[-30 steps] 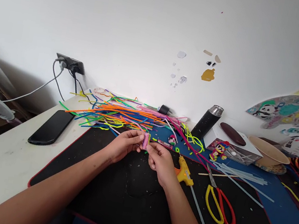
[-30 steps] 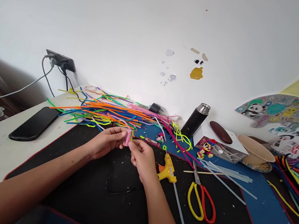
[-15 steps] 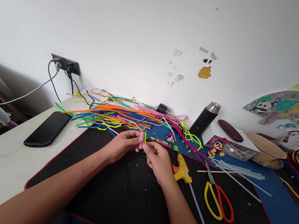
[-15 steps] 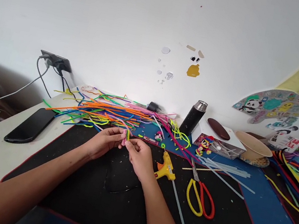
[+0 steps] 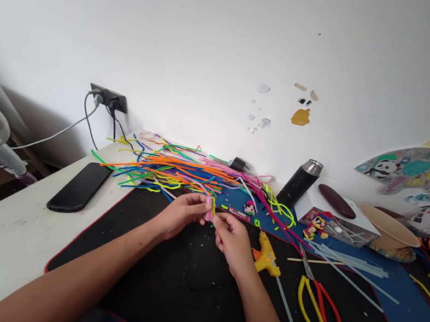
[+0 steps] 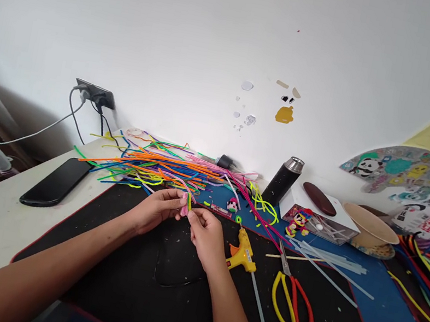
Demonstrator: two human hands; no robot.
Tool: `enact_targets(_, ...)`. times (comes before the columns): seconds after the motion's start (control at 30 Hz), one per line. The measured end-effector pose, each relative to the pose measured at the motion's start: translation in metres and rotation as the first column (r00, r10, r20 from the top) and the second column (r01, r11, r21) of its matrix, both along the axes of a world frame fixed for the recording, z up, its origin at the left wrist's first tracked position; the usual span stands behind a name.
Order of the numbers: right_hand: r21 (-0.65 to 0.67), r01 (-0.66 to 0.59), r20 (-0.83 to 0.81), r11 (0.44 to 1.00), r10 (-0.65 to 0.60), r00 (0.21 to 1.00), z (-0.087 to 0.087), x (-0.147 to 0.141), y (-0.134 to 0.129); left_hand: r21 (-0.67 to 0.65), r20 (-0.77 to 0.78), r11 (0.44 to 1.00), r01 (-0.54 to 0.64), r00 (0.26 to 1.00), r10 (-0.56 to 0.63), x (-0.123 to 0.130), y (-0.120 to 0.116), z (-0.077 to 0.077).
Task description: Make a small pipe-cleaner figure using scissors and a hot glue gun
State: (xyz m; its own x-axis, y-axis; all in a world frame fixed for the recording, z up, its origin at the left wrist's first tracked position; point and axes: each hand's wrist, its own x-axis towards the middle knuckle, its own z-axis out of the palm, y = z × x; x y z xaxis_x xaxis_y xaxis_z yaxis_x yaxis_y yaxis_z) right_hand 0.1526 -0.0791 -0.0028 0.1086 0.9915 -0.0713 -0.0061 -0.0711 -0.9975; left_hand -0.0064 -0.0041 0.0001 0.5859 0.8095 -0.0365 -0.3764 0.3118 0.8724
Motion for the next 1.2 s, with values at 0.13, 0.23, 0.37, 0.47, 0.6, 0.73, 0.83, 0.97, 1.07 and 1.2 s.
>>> enact_targets(0.13, 0.002, 0.009, 0.030, 1.000, -0.009, 1.000, -0.003, -0.001, 0.001, -0.028, 0.056, 0.999, -0.044, 0.997, 0.046, -0.004, 0.005, 0.002)
enact_targets(0.23, 0.015, 0.049, 0.036, 0.999, -0.049, 0.998, -0.004, -0.001, 0.002, -0.012, 0.051, 0.995, -0.095, 0.994, 0.095, -0.010, 0.010, 0.005)
enact_targets(0.37, 0.044, 0.169, -0.019, 0.985, -0.168, 0.986, -0.002, 0.004, 0.003, 0.100, -0.075, 0.995, -0.025, 0.997, 0.033, -0.013, 0.012, 0.004)
enact_targets(0.47, 0.046, 0.229, -0.081, 0.972, -0.225, 0.971, -0.002, 0.008, 0.004, 0.201, -0.198, 0.976, 0.083, 0.979, -0.042, -0.011, 0.010, -0.001)
enact_targets(0.6, 0.039, 0.230, -0.107, 0.972, -0.225, 0.968, -0.004, 0.009, 0.005, 0.346, -0.318, 0.917, 0.196, 0.945, -0.082, -0.007, 0.004, -0.009)
enact_targets(0.73, 0.037, 0.210, -0.091, 0.977, -0.206, 0.974, -0.005, 0.007, 0.004, 0.466, -0.435, 0.833, 0.298, 0.897, -0.078, -0.009, -0.001, -0.012)
enact_targets(0.83, 0.038, 0.204, -0.075, 0.978, -0.201, 0.977, -0.003, 0.006, 0.004, 0.516, -0.497, 0.781, 0.352, 0.866, -0.062, -0.012, -0.001, -0.013)
enact_targets(0.97, 0.049, 0.190, -0.055, 0.981, -0.187, 0.981, -0.001, 0.006, 0.003, 0.599, -0.518, 0.733, 0.322, 0.854, 0.048, -0.012, 0.001, -0.015)
enact_targets(1.07, 0.048, 0.185, -0.045, 0.981, -0.183, 0.982, -0.001, 0.004, 0.003, 0.664, -0.510, 0.693, 0.281, 0.848, 0.145, -0.011, 0.002, -0.017)
enact_targets(1.2, 0.042, 0.188, -0.055, 0.981, -0.185, 0.981, -0.006, 0.003, 0.005, 0.716, -0.526, 0.634, 0.294, 0.824, 0.212, -0.012, 0.002, -0.017)
